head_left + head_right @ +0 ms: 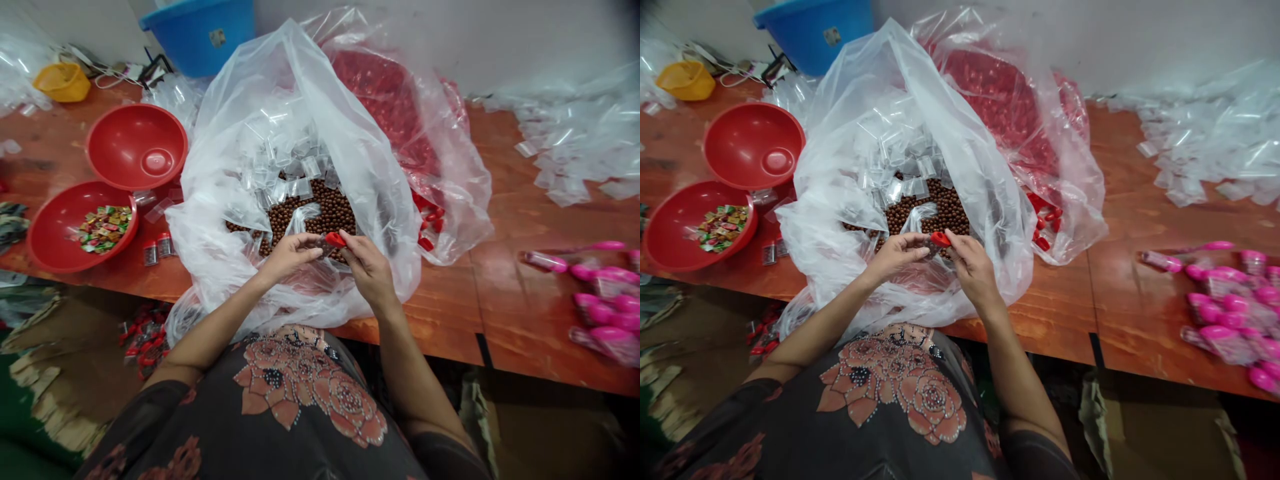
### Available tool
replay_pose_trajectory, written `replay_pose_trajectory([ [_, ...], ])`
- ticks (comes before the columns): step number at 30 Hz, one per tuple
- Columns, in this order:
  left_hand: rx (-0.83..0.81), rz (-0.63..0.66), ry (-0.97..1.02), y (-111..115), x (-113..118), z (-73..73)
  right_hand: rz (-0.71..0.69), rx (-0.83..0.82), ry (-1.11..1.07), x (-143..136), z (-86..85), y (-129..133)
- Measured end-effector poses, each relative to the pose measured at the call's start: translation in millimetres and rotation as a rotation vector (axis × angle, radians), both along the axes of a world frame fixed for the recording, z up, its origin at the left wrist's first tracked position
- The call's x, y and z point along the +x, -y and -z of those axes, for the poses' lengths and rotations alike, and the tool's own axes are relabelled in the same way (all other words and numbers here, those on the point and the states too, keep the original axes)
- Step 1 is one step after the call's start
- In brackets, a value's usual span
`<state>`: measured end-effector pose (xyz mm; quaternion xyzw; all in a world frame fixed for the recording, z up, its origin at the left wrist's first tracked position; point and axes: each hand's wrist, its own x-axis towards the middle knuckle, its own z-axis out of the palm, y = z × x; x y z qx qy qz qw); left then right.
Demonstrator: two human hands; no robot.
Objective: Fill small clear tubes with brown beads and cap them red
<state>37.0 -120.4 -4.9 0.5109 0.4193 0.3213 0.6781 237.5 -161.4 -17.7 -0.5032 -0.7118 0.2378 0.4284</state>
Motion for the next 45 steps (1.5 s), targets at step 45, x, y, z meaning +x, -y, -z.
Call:
replay_pose_trajectory([
  [45, -0.225, -0.049, 0.126, 19.1, 38.5, -4.5, -0.041, -0.050, 0.083, -21.9, -2.0, 15.1],
])
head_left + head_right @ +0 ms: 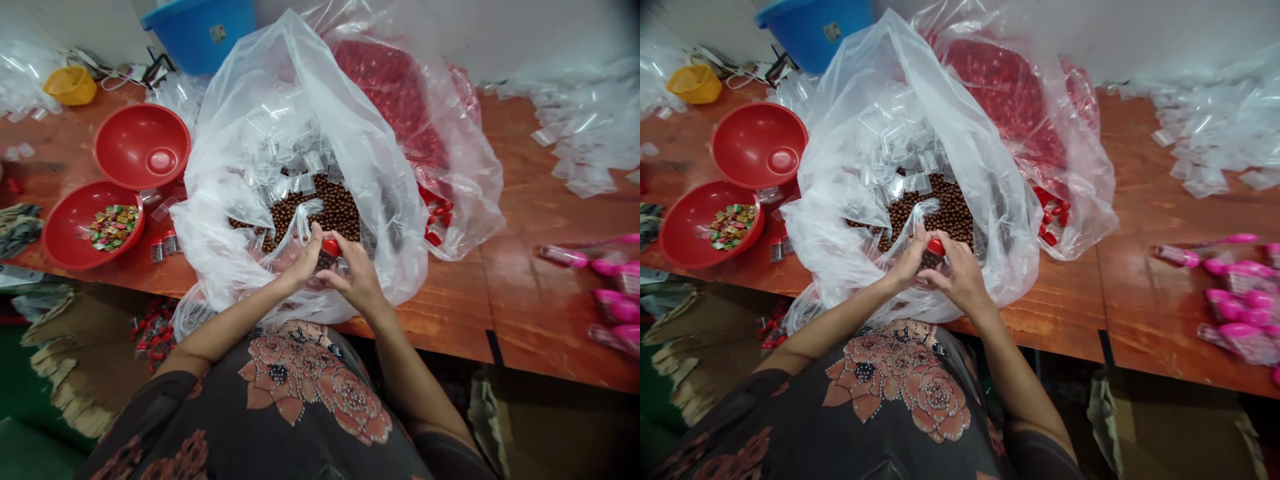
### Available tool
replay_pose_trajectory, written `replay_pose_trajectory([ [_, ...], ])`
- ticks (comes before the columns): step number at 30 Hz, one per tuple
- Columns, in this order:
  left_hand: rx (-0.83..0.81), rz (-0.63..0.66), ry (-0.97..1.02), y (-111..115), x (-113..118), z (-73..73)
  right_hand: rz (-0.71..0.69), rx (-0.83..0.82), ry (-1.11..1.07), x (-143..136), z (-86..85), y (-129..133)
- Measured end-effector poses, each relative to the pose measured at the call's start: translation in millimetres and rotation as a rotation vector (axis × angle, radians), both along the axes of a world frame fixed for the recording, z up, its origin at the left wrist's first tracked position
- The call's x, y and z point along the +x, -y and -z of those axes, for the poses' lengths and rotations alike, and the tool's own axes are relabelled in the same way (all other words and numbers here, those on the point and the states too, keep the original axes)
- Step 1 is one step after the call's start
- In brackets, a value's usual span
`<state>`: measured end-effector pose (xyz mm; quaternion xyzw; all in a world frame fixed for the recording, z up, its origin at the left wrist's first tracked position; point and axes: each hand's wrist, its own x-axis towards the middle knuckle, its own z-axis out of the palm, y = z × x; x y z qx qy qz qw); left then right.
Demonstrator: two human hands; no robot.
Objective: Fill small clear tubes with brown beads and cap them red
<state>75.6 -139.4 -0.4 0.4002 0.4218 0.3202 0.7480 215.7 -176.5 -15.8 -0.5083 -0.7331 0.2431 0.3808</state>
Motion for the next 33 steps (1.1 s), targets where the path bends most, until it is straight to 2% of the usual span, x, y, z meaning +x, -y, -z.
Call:
replay_pose_trajectory([
  [2, 0.004, -0.004, -0.026, -0.5, 1.5, 0.5, -0.052, 0.078, 0.142, 0.4, -4.0, 0.7],
  [5, 0.081, -0.085, -0.110, -0.9, 2.4, 4.2, -0.044, 0.140, 0.253, 1.6, -6.5, -0.2],
  [8, 0.198, -0.163, -0.185, 0.4, 1.4, 9.0, -0.055, 0.169, 0.309, 1.8, -4.7, -4.0],
  [13, 0.268, -0.201, -0.233, 4.8, -2.2, 13.9, -0.090, 0.236, 0.340, -2.3, 4.1, -9.8],
  [16, 0.326, -0.225, -0.253, 11.0, -7.8, 10.0, -0.113, 0.302, 0.341, -8.2, 8.8, -8.5],
  [18, 0.356, -0.232, -0.229, 13.2, -19.3, 2.3, -0.148, 0.312, 0.340, -11.8, 11.3, -7.0],
  [20, 0.374, -0.261, -0.185, 11.4, -43.4, -8.7, -0.204, 0.298, 0.340, -13.0, 14.0, -6.6],
  [21, 0.390, -0.319, -0.179, 9.3, -61.5, -14.9, -0.214, 0.298, 0.324, -12.5, 15.4, -6.5],
  [24, 0.485, -0.665, -0.318, 2.4, -136.7, -30.0, -0.123, 0.259, 0.261, -6.8, 20.0, -4.3],
  [26, 0.518, -0.911, -0.525, -1.9, -193.4, -29.6, -0.064, 0.220, 0.225, -1.9, 23.0, -0.8],
  [28, 0.487, -1.050, -0.759, -5.9, -241.6, -17.5, -0.035, 0.192, 0.218, 1.4, 26.3, 2.9],
  [29, 0.456, -1.057, -0.884, -7.6, -259.6, -7.7, -0.034, 0.193, 0.225, 1.9, 28.1, 4.4],
  [31, 0.383, -0.976, -1.153, -9.9, -282.0, 15.3, -0.056, 0.233, 0.255, 1.2, 31.4, 6.6],
  [33, 0.287, -0.853, -1.404, -11.3, -289.4, 37.8, -0.087, 0.283, 0.293, -0.8, 33.3, 7.8],
])
